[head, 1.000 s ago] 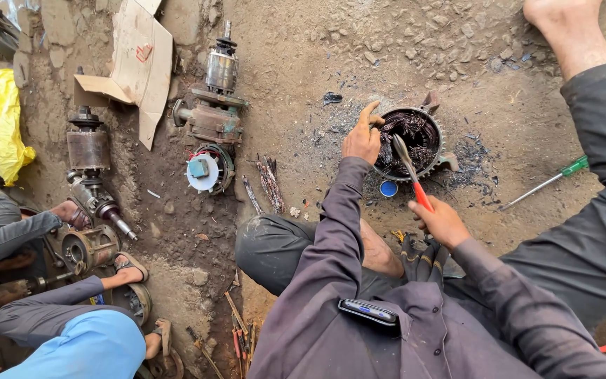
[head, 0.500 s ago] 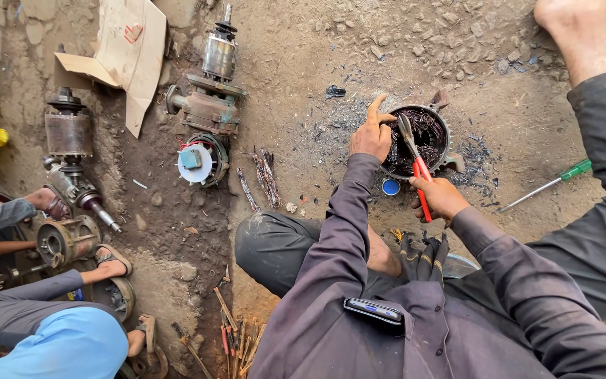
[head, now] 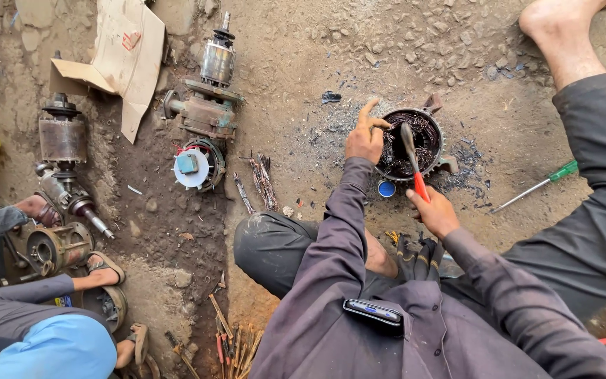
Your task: The person sits on the ground and uses pliers to pull and cut copper wires from a motor stator. They repeatedly reach into the stator, extract wire bundles, and cut them into shorter pieces, placing the cut pieces on the ground.
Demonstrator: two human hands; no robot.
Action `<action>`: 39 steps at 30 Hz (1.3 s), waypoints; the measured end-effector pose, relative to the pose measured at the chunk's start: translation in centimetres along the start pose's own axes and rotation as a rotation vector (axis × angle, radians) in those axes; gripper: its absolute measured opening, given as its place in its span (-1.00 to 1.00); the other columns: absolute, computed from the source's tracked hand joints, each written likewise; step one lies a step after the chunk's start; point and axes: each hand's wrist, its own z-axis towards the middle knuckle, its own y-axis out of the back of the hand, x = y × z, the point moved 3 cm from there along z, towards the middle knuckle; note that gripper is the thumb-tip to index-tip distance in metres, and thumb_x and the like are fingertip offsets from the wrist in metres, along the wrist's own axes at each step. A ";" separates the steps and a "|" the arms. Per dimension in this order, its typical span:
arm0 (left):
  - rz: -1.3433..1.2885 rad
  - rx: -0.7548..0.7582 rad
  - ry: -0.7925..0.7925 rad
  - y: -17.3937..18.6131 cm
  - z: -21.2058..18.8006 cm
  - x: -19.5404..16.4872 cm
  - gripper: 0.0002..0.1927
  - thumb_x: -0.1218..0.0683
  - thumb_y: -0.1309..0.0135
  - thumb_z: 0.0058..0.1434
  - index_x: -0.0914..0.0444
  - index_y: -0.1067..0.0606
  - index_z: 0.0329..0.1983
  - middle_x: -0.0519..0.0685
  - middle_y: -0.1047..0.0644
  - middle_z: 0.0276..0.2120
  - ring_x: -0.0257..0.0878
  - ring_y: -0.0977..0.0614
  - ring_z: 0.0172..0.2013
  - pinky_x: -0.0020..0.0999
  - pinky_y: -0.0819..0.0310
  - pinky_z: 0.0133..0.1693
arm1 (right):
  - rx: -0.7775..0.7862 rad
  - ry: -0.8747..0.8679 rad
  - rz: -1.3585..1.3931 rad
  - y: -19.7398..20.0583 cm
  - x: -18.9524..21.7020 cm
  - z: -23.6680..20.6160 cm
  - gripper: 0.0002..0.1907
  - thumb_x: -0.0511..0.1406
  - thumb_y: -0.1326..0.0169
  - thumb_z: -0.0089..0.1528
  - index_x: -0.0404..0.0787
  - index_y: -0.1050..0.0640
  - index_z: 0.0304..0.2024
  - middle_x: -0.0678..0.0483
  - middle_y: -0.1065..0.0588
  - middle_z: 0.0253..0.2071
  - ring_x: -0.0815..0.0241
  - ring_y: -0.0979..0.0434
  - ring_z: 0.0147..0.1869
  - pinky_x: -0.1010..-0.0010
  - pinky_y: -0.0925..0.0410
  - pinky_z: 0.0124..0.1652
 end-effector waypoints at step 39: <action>0.244 0.156 0.196 -1.0 1.8 -2.4 -0.63 0.00 0.13 0.39 -0.13 -0.44 0.24 -0.31 -0.70 -0.10 -0.26 -0.73 -0.25 -0.34 -0.56 -0.17 | 0.163 -0.062 0.085 1.4 -3.7 -2.4 -0.35 0.10 -0.06 0.25 -0.34 -0.55 0.05 -0.03 -0.56 -0.28 0.19 -0.58 -0.32 0.32 -0.42 -0.33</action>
